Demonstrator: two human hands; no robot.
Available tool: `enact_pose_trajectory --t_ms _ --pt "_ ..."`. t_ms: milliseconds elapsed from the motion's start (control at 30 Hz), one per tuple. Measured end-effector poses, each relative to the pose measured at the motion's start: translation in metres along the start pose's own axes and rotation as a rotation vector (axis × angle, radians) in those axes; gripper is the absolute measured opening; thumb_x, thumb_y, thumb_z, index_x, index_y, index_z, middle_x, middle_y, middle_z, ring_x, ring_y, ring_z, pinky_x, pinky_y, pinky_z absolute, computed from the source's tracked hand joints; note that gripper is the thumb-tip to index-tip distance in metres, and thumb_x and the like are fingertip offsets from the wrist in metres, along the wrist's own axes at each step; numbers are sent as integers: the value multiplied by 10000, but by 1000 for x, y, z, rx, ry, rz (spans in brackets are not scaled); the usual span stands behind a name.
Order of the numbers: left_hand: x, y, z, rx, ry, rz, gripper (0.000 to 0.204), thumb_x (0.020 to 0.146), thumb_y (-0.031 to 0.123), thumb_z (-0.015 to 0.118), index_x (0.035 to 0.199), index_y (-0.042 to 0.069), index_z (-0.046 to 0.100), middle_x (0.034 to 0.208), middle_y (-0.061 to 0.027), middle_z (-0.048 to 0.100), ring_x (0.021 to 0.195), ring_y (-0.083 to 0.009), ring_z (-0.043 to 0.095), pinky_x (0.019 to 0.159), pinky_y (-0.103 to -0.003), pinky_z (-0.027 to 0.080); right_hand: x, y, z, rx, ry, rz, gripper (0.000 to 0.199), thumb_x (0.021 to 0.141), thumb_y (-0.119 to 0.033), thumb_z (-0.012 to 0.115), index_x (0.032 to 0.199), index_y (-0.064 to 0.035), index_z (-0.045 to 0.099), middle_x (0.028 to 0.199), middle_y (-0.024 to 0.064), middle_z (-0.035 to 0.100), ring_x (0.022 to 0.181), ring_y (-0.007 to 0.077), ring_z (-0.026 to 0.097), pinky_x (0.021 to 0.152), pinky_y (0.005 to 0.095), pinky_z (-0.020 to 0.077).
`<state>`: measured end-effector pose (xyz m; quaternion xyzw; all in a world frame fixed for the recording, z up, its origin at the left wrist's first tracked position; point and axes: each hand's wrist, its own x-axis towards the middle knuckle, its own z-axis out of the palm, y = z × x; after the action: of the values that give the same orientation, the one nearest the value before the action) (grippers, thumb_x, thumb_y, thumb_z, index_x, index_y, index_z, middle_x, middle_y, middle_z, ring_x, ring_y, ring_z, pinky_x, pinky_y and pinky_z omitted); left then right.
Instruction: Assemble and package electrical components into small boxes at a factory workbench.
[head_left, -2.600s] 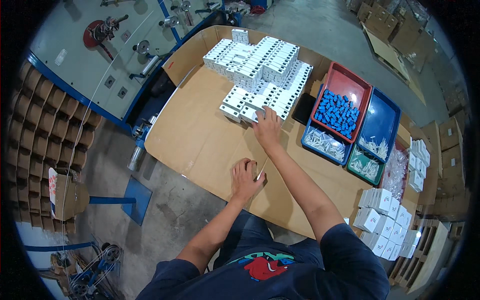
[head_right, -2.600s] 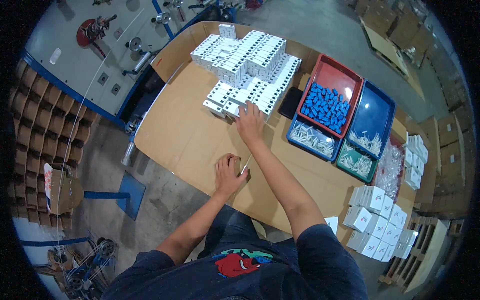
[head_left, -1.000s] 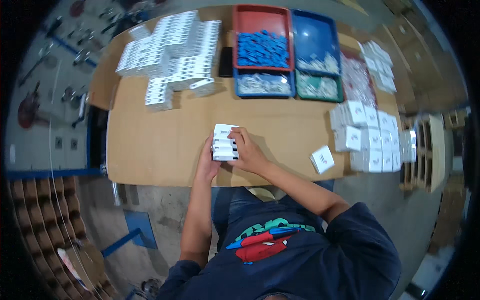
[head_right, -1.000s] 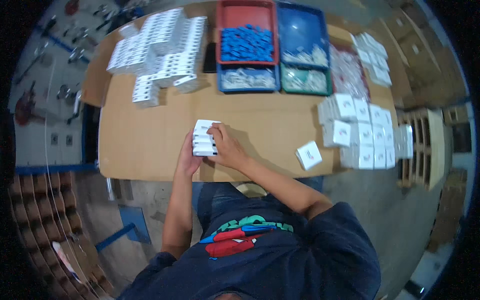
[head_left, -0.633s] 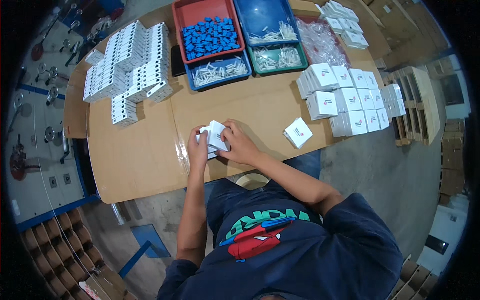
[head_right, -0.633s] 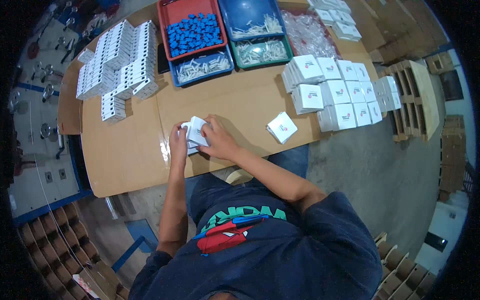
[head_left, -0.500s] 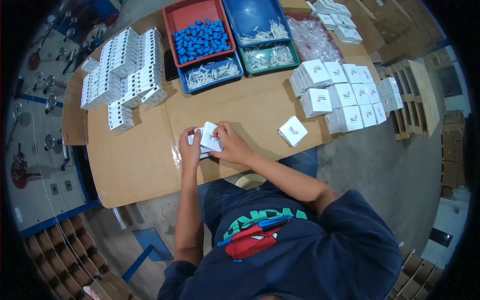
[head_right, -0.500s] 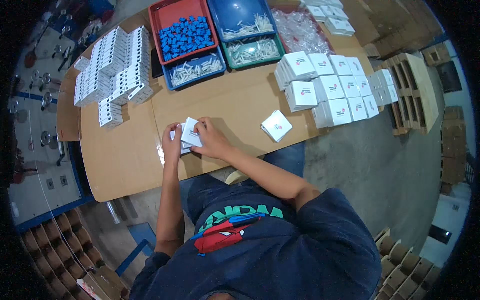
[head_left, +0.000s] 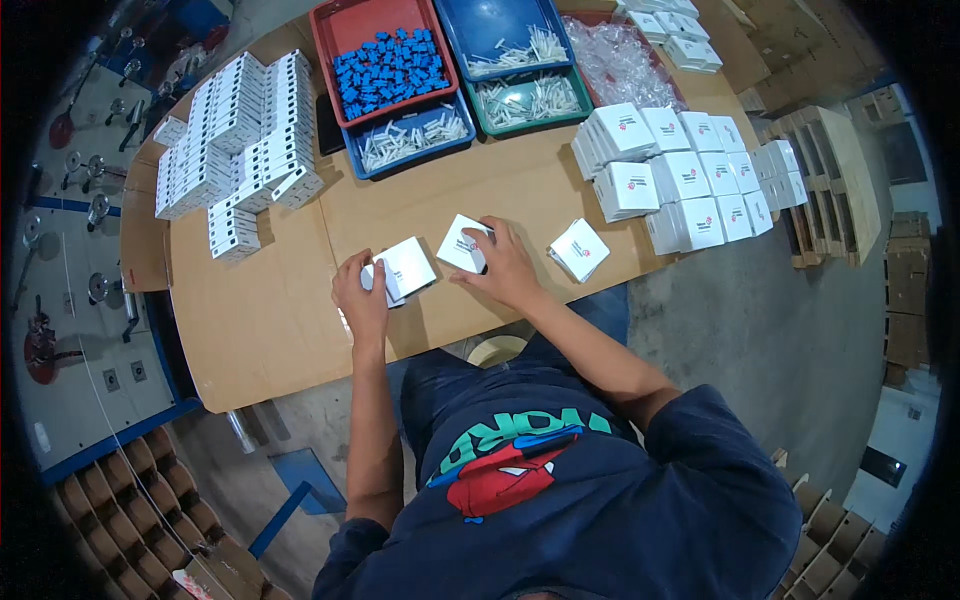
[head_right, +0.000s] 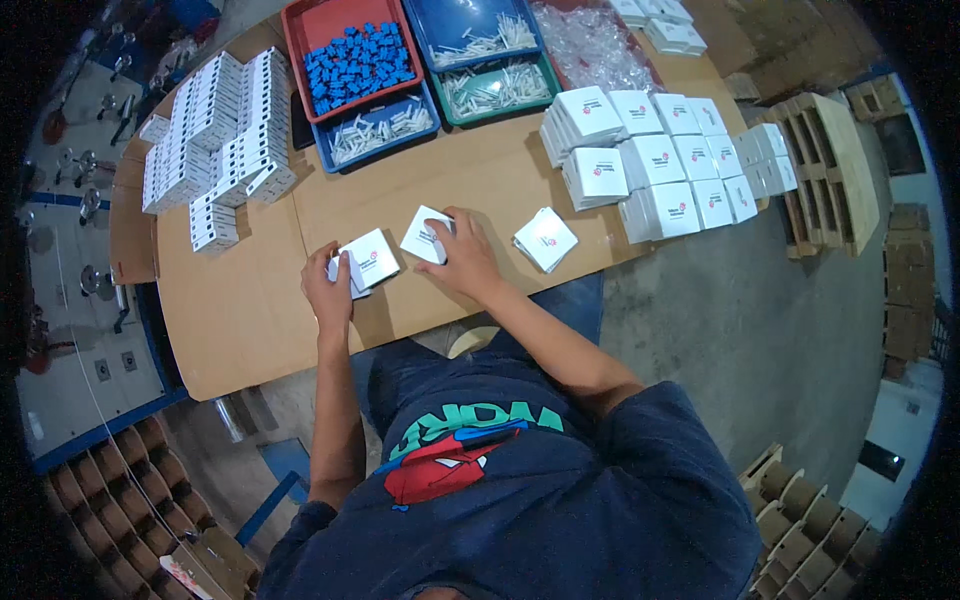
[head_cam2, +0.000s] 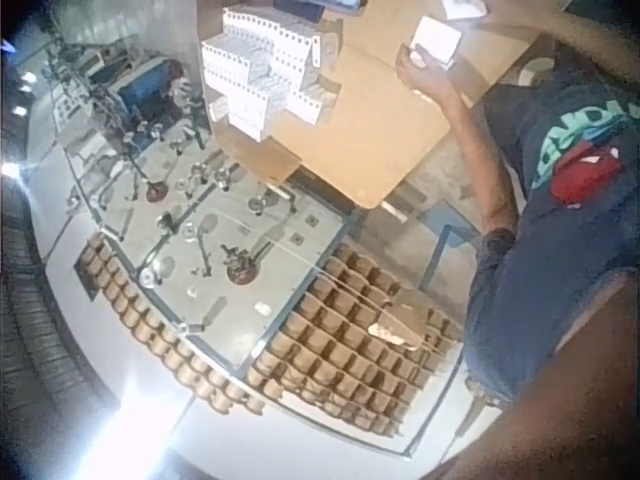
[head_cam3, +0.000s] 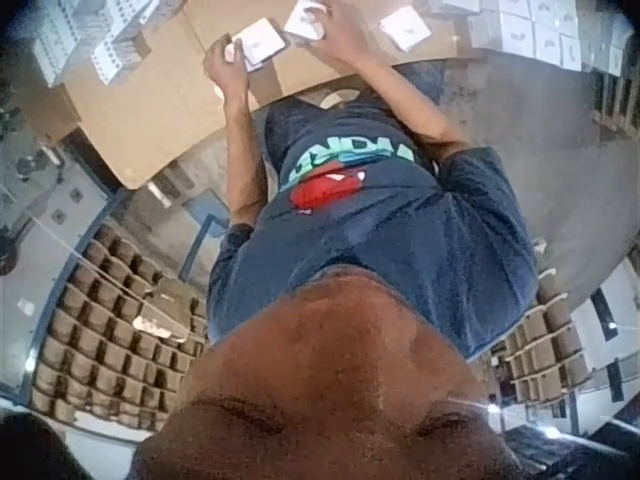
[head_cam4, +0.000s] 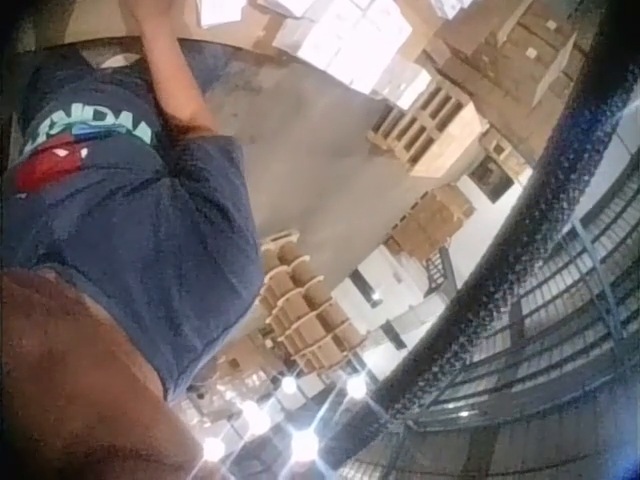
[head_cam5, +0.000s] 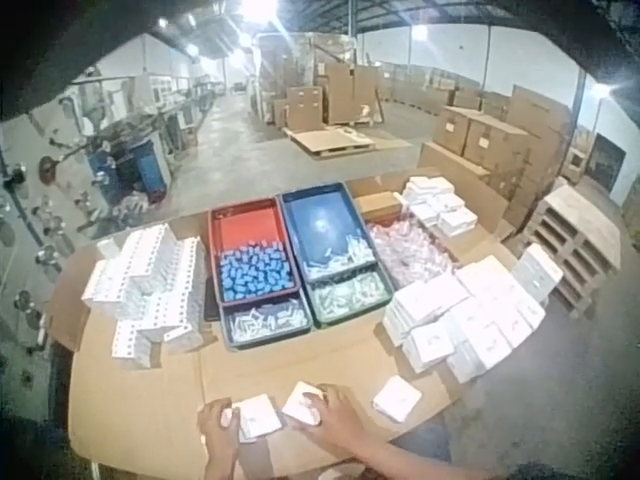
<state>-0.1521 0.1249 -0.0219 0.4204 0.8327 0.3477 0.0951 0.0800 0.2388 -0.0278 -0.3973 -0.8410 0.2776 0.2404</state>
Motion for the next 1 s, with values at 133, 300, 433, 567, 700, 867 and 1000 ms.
enact_pose_trajectory --t_ms 133,300,433,567,700,867,1000 --pt "-2 19 4 113 53 82 311 930 239 661 1198 82 659 1189 -126 633 1143 -308 560 1076 -478 321 -28 32 -34 -182 183 -33 567 750 -287 820 1236 -82 611 1402 215 438 1276 418 455 1042 506 403" --pt "-19 67 6 -186 235 165 306 918 122 647 1210 35 626 1191 -163 599 1131 -303 551 986 -395 421 -67 43 -89 -375 183 248 575 760 -244 806 1268 -87 588 1420 210 450 1300 434 443 1079 522 379" --pt "-56 114 36 -652 -322 -55 269 957 106 629 1203 1 605 1065 -83 646 934 -162 604 822 -306 495 -78 75 -88 -149 143 260 629 744 -187 825 1299 -76 551 1397 223 476 1304 430 445 1080 494 402" --pt "-75 128 89 -931 -615 -374 347 1036 272 560 1273 18 577 1081 -62 644 930 -140 608 826 -275 498 -82 64 -94 -27 138 193 753 731 -163 844 1386 -54 488 1403 221 473 1318 399 453 1064 466 421" --pt "-68 158 73 -1117 -792 -509 478 1069 419 449 1349 42 542 1124 -55 633 1006 -143 597 884 -281 484 -89 25 -110 228 74 99 987 703 -147 864 1515 -11 321 1387 206 470 1339 362 441 1109 425 378" --pt "-77 156 64 -1178 -1061 -443 609 1069 523 350 1521 117 387 1316 -69 562 1176 -163 552 1027 -320 431 -76 1 -116 296 -29 -42 896 691 -73 847 1472 -79 408 1475 211 359 1416 405 347 1147 461 344" --pt "-72 155 49 -1336 -969 -412 626 1067 520 348 1577 161 301 1408 -84 503 1256 -190 521 1062 -343 419 -66 -9 -123 202 -28 -163 803 703 38 783 1406 -246 519 1517 206 329 1430 435 334 1137 492 381"
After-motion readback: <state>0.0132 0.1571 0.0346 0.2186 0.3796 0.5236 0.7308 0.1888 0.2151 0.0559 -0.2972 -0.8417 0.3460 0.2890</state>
